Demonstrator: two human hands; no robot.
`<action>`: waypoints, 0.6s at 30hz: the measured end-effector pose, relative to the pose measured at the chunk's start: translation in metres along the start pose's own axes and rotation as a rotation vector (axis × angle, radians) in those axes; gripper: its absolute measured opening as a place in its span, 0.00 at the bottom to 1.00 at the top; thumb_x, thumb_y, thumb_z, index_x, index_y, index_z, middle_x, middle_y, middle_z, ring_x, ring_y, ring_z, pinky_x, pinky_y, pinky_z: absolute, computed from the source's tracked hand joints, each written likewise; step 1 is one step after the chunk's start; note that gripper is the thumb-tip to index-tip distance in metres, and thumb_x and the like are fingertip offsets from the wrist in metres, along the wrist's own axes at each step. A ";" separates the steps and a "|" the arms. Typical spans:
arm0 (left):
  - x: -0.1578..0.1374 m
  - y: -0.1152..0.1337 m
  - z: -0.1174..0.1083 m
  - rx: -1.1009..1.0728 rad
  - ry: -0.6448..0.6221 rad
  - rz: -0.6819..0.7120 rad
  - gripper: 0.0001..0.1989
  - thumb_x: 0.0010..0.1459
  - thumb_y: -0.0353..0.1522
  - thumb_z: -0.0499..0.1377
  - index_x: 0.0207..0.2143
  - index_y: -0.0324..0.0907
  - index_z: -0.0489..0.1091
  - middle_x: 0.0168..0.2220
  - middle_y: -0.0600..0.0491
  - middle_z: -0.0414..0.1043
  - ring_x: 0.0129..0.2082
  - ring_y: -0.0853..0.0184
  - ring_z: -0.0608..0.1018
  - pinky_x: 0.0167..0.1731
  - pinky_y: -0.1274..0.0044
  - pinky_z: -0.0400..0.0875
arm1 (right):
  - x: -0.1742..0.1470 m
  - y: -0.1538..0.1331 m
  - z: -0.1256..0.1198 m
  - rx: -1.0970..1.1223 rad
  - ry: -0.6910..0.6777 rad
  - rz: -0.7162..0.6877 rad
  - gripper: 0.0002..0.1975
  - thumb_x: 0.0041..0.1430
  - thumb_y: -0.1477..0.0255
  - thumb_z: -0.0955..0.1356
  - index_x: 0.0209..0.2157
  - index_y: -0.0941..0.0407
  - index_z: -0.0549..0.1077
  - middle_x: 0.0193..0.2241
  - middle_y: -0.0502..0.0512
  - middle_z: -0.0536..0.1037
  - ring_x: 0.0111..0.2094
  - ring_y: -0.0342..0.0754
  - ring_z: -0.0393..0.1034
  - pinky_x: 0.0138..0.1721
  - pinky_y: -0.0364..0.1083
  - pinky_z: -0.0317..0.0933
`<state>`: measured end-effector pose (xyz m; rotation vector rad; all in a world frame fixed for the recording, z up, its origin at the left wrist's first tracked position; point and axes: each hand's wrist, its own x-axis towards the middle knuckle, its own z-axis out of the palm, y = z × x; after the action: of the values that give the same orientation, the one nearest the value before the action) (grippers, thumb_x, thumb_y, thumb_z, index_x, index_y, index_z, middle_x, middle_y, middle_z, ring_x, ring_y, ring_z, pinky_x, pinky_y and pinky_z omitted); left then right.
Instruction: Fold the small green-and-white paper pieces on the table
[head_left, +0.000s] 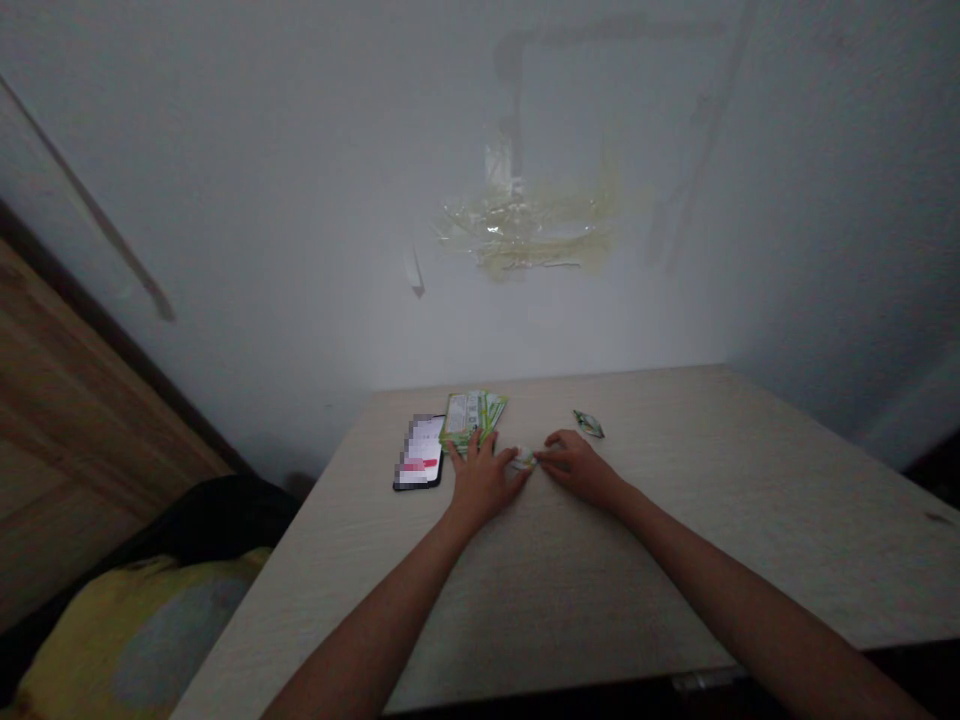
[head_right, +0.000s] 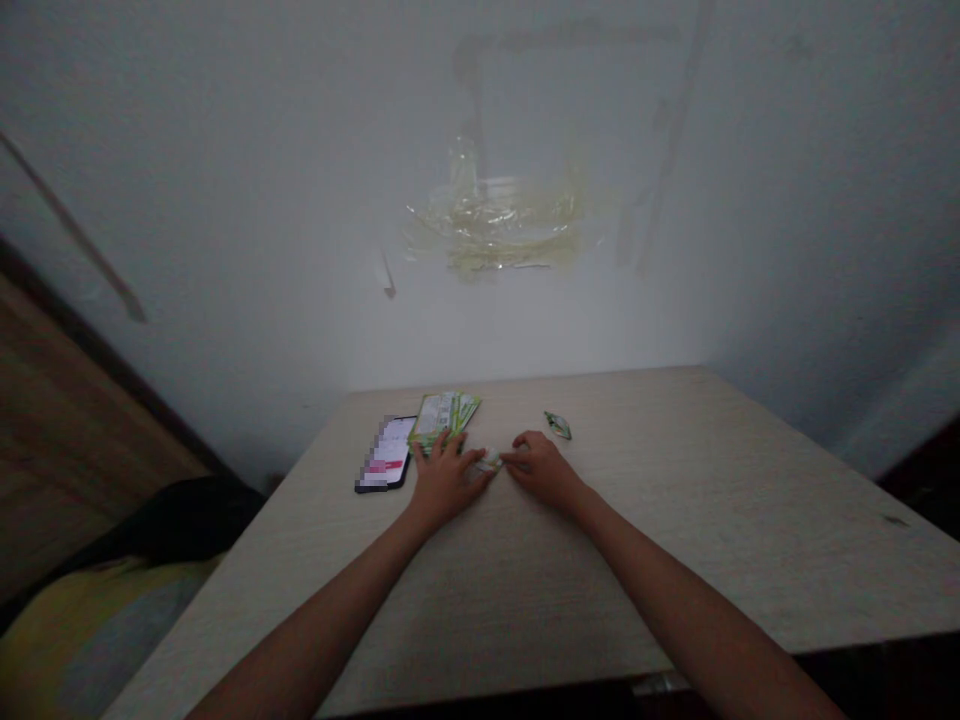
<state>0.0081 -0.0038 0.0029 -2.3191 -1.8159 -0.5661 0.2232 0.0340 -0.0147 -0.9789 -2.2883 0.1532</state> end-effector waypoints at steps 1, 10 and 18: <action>0.000 0.000 0.000 -0.003 -0.001 -0.004 0.22 0.57 0.53 0.53 0.49 0.58 0.72 0.61 0.50 0.62 0.65 0.48 0.54 0.58 0.42 0.30 | 0.000 0.000 0.000 0.015 0.000 -0.003 0.12 0.60 0.72 0.67 0.44 0.52 0.79 0.43 0.61 0.71 0.46 0.52 0.67 0.49 0.52 0.62; 0.003 -0.001 0.001 -0.017 0.041 0.013 0.20 0.58 0.52 0.53 0.47 0.58 0.74 0.61 0.50 0.62 0.65 0.46 0.54 0.58 0.42 0.31 | 0.000 -0.006 -0.003 0.067 -0.011 0.034 0.10 0.59 0.71 0.68 0.42 0.51 0.80 0.43 0.61 0.72 0.46 0.52 0.66 0.50 0.52 0.62; 0.003 0.000 0.005 -0.017 0.078 0.011 0.20 0.56 0.51 0.56 0.47 0.56 0.75 0.60 0.48 0.63 0.64 0.45 0.55 0.58 0.42 0.30 | 0.001 -0.009 -0.003 0.136 0.022 -0.009 0.08 0.58 0.73 0.69 0.38 0.52 0.81 0.43 0.60 0.72 0.47 0.51 0.67 0.50 0.51 0.62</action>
<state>0.0097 0.0002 -0.0003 -2.2826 -1.7698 -0.6635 0.2195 0.0278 -0.0087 -0.8956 -2.2306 0.2889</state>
